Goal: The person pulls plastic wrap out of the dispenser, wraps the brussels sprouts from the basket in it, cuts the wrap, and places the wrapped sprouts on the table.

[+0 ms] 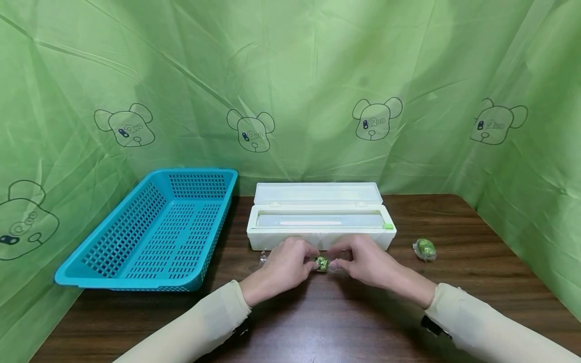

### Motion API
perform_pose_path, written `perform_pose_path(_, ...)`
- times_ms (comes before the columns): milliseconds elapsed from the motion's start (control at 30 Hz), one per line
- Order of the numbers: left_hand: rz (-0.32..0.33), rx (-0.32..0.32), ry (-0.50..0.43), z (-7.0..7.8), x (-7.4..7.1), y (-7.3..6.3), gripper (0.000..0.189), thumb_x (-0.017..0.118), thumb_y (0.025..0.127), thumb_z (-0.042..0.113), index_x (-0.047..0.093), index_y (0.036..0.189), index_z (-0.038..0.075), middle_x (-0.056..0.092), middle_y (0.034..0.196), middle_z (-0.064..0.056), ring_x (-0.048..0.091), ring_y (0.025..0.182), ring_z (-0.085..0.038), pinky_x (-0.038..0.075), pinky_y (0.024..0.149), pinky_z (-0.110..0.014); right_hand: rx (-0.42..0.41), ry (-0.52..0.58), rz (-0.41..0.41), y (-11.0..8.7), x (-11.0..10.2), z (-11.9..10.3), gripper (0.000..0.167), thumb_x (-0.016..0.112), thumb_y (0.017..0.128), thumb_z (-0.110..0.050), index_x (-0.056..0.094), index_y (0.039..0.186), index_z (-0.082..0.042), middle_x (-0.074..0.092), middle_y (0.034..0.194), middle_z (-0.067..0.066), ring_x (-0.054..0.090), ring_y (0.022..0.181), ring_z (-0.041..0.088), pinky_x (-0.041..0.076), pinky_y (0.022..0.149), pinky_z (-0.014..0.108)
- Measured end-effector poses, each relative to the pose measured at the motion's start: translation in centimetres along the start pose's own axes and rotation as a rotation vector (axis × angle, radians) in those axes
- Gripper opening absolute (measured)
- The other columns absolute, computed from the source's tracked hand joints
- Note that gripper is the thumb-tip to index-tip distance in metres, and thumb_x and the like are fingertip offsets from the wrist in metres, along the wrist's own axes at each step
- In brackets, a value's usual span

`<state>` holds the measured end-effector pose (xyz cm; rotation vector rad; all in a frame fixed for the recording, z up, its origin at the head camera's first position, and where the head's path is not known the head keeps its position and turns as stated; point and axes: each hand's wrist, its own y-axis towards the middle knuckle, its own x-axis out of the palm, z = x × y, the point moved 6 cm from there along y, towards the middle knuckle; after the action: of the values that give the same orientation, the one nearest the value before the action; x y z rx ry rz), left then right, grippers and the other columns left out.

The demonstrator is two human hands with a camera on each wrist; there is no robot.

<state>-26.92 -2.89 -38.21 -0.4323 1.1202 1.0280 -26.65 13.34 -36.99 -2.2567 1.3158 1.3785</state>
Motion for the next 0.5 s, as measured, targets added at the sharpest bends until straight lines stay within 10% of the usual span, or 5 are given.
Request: perform_pose_path(500, 0.006, 0.019, -0.023, 1.6, -2.0, 0.1, 0.025, 0.082, 0.093, 0.017, 0.081, 0.117, 0.008, 0.077, 0.112, -0.005, 0.072, 0.1, -0.015, 0.059, 0.083, -0.033, 0.148, -0.178, 0.26, -3.0, -10.0, 4.3, 0.026, 0.089, 0.085, -0.01, 0.081, 0.109, -0.004, 0.065, 0.08, -0.005, 0.053, 0.062, 0.012, 0.046, 0.055, 0.027)
